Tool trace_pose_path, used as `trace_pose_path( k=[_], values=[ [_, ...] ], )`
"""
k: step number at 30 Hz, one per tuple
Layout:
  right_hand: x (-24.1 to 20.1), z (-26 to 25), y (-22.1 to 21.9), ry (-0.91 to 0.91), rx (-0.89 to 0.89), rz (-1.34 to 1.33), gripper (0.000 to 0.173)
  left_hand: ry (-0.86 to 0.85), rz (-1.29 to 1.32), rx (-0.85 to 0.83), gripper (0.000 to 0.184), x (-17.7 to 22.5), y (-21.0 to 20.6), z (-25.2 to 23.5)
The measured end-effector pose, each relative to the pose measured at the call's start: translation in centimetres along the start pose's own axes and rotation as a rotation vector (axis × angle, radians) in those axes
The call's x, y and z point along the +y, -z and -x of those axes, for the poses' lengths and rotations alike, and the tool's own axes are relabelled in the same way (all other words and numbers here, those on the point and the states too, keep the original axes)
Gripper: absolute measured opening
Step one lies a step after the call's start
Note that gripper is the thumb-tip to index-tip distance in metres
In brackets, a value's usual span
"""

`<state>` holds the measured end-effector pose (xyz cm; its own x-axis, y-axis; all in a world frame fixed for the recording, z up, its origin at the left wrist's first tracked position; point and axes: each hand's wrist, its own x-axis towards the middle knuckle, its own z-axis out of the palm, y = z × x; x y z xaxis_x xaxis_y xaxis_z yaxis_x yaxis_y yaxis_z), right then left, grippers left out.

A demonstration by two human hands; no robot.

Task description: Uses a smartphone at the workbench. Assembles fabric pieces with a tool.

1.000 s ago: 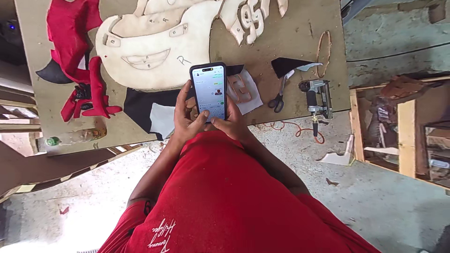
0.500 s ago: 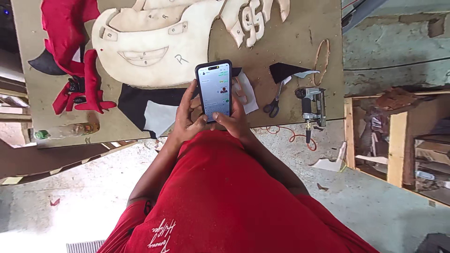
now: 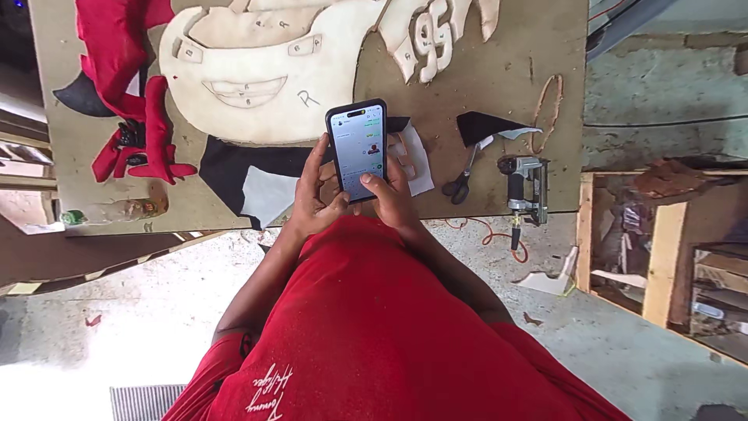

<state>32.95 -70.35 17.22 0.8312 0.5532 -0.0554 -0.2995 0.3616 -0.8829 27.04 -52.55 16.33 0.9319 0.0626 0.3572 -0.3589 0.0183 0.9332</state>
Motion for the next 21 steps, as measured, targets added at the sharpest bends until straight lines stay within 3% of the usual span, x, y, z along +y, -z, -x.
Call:
trace_pose_path(
  k=[4, 9, 21],
  values=[
    [0.5, -0.8, 0.1, -0.001, -0.081, -0.009, 0.046, 0.039, -0.009, 0.052, 0.093, -0.3, 0.7, -0.8],
    [0.3, -2.1, -0.2, -0.036, -0.134, 0.035, 0.056, 0.05, 0.07, 0.074, 0.086, -1.2, 1.7, -2.0],
    [0.6, -4.0, 0.3, -0.042, -0.043, 0.043, 0.04, 0.031, 0.157, 0.012, 0.081, -2.1, 2.9, -3.1]
  ],
)
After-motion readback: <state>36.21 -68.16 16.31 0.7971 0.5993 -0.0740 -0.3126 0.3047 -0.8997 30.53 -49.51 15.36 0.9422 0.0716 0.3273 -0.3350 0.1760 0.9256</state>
